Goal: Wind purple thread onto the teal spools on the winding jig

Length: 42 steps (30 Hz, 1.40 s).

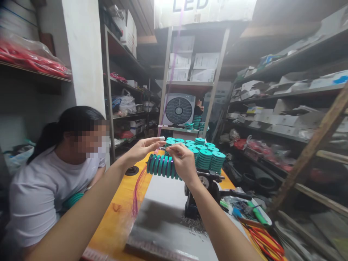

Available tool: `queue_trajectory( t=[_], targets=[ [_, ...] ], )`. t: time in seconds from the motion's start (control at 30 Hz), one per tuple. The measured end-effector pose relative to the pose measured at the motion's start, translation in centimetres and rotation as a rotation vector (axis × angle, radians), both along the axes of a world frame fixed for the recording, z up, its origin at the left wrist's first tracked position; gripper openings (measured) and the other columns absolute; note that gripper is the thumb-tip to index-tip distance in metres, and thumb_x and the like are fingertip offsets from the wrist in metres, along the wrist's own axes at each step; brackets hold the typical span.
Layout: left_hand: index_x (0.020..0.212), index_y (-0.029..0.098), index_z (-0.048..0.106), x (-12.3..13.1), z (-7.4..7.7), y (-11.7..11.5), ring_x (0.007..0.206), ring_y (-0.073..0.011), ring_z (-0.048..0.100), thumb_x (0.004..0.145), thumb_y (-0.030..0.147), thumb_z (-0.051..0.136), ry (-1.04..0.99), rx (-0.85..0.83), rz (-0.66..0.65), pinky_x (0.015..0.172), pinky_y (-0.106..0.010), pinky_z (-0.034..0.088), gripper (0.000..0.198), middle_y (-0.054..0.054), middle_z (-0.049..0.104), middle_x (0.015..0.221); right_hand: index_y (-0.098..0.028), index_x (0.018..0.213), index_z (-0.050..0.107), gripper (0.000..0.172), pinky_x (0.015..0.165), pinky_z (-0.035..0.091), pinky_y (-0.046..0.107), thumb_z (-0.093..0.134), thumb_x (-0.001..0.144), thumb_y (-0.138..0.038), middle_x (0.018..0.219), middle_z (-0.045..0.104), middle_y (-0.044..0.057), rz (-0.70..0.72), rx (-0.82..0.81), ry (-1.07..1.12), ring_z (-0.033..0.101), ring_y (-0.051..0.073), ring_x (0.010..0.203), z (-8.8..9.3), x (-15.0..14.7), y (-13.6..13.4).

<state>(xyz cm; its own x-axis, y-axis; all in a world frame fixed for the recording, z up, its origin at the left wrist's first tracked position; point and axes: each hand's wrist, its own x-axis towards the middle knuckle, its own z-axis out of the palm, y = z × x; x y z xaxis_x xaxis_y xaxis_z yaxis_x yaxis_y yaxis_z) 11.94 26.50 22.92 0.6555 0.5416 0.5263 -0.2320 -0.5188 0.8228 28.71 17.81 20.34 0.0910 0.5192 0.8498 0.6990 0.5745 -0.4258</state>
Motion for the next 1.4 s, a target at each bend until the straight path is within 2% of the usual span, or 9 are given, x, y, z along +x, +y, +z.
queue_trajectory(
  t=[0.17,0.37,0.53,0.6,0.73,0.87,1.0,1.2,1.4],
  targets=[
    [0.112,0.017,0.069,-0.3,-1.6,0.8,0.113,-0.0251,0.061,0.078,0.037,0.067,0.104,0.173,0.059,0.100,-0.037,0.043,0.039,-0.011,0.068,0.119,-0.021,0.082,0.068,0.021,0.070,0.053,0.030,0.059,0.086,-0.040,0.086,0.066,0.004,0.072,0.056,0.043,0.063,0.017,0.082,0.1,-0.9,-0.4],
    [0.093,0.015,0.076,0.8,-2.8,0.2,0.089,-0.0250,0.069,0.076,0.034,0.069,-0.026,0.217,0.172,0.083,-0.035,0.051,0.026,-0.009,0.077,0.093,-0.023,0.083,0.071,0.013,0.071,0.049,0.031,0.060,0.086,-0.029,0.082,0.068,0.002,0.057,0.081,-0.043,0.061,0.016,0.079,2.6,-2.7,-1.6],
    [0.088,0.016,0.077,0.9,-2.7,-0.5,0.085,-0.0242,0.069,0.074,0.040,0.071,-0.081,0.215,0.169,0.079,-0.034,0.053,0.028,-0.007,0.077,0.088,-0.023,0.082,0.071,0.015,0.072,0.050,0.032,0.058,0.087,-0.029,0.081,0.068,0.003,0.036,0.081,-0.076,0.062,0.016,0.077,3.5,-3.4,-1.9],
    [0.088,0.016,0.076,0.6,-2.3,-0.8,0.084,-0.0235,0.070,0.074,0.041,0.070,-0.091,0.205,0.150,0.078,-0.033,0.054,0.029,-0.007,0.077,0.087,-0.024,0.094,0.070,0.016,0.075,0.051,0.033,0.057,0.088,-0.032,0.094,0.067,0.004,0.006,0.083,-0.077,0.062,0.017,0.083,3.4,-3.2,-2.2],
    [0.088,0.016,0.075,-0.2,-1.3,-1.5,0.086,-0.0210,0.070,0.075,0.040,0.071,-0.172,0.127,0.132,0.082,-0.032,0.054,0.027,-0.007,0.077,0.089,-0.025,0.140,0.040,0.050,0.098,0.045,0.045,0.050,0.092,-0.034,0.135,0.048,0.012,-0.239,0.045,-0.164,0.050,0.025,0.119,1.3,-2.0,-3.5],
    [0.087,0.016,0.075,-0.9,-0.4,-2.2,0.085,-0.0194,0.071,0.074,0.035,0.073,-0.255,0.067,0.118,0.084,-0.032,0.054,0.023,-0.007,0.077,0.089,-0.022,0.149,0.021,0.058,0.111,0.031,0.052,0.040,0.095,-0.030,0.146,0.037,0.015,-0.446,-0.029,-0.365,0.031,0.029,0.136,-3.3,-0.7,-4.3],
    [0.087,0.014,0.075,-1.4,0.3,-3.1,0.084,-0.0196,0.071,0.076,0.032,0.072,-0.209,0.089,0.125,0.083,-0.031,0.055,0.021,-0.007,0.077,0.087,-0.024,0.152,0.008,0.064,0.112,0.032,0.052,0.037,0.095,-0.026,0.152,0.029,0.012,-0.488,-0.081,-0.461,0.024,0.028,0.140,-6.8,-0.2,-3.7],
    [0.087,0.014,0.075,-1.7,0.2,-3.5,0.084,-0.0194,0.072,0.074,0.031,0.073,-0.233,0.059,0.137,0.083,-0.031,0.055,0.021,-0.007,0.077,0.087,-0.029,0.151,0.005,0.062,0.115,0.026,0.053,0.034,0.097,-0.025,0.158,0.011,0.007,-0.473,-0.084,-0.447,0.013,0.026,0.144,-7.4,-0.1,-3.0],
    [0.088,0.014,0.075,-1.1,-0.2,-2.7,0.084,-0.0203,0.072,0.072,0.035,0.075,-0.290,0.013,0.081,0.085,-0.033,0.056,0.026,-0.008,0.077,0.088,-0.029,0.151,0.007,0.061,0.114,0.026,0.053,0.035,0.097,-0.025,0.158,0.012,0.007,-0.466,-0.085,-0.452,0.014,0.026,0.144,-7.4,0.0,-3.1]
  ],
)
